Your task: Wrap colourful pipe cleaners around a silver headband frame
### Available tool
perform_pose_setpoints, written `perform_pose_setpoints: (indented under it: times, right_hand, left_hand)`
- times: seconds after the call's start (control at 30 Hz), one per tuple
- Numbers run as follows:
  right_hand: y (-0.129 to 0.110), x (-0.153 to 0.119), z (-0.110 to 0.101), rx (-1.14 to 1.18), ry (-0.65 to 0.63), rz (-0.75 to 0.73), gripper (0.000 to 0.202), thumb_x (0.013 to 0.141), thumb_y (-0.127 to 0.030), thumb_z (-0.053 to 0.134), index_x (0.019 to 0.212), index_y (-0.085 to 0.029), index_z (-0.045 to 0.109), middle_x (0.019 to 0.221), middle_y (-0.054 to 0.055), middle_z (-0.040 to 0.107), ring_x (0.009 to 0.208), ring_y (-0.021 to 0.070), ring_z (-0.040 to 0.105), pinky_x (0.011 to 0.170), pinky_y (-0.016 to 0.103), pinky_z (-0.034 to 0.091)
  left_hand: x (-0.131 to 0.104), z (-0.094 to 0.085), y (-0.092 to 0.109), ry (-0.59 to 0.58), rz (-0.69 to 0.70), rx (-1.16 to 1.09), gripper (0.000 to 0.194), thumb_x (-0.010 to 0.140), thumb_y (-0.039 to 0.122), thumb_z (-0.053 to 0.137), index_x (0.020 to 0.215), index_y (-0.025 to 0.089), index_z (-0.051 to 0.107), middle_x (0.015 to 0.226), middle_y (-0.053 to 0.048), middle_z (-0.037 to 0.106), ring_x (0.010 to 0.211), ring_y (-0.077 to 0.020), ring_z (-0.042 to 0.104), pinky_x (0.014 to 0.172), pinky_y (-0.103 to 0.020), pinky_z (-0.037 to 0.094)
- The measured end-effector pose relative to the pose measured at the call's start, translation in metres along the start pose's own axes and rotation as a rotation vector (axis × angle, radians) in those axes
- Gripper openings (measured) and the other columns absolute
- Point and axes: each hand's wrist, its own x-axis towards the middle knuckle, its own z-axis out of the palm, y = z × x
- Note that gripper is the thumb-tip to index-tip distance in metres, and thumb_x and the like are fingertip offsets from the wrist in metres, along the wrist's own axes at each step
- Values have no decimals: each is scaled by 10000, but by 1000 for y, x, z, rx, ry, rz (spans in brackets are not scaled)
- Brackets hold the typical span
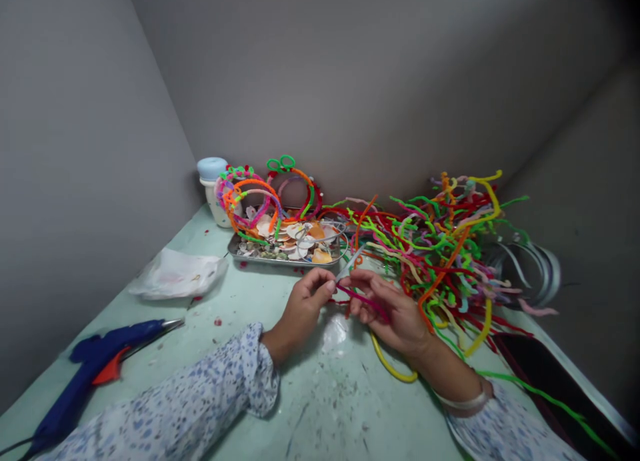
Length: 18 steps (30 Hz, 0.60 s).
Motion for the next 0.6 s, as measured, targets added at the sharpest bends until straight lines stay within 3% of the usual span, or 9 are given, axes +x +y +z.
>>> perform_pose_setpoints:
  times: [0.1, 0.23, 0.33, 0.6]
  right_hand:
    - [2, 3, -1, -16, 36, -30, 277, 804, -361, 672, 1056, -249, 705, 1135, 61, 698, 686, 139, 648, 485, 210, 477]
    - [4, 6, -3, -13, 39, -67, 261, 807, -403, 652, 973, -218, 735, 1040, 72, 707, 860, 196, 650, 699, 301, 552]
    - [7, 8, -5, -2, 42, -86, 268, 806, -426, 657, 947, -214, 742, 979, 67, 708, 870, 202, 642, 810, 347, 538]
    - [10, 8, -6, -8, 180, -152, 294, 676, -348, 822, 924, -216, 736, 771, -2, 680, 594, 103, 576, 586, 215, 492]
  left_hand:
    - [1, 0, 1, 23, -37, -37, 150, 851, 332, 593, 837, 187, 559, 707, 17, 486, 620, -110, 423, 599, -252, 371]
    - [2, 0, 2, 17, -44, -52, 162, 835, 338, 602, 812, 187, 548, 711, 12, 484, 634, -114, 420, 607, -255, 367]
    - [2, 1, 3, 8, -43, -40, 191, 831, 364, 602, 797, 187, 538, 709, 8, 488, 647, -121, 433, 621, -259, 378]
    - [-3, 1, 1, -189, -14, 115, 203, 858, 358, 593, 817, 161, 573, 705, 11, 508, 643, -113, 429, 618, -252, 350]
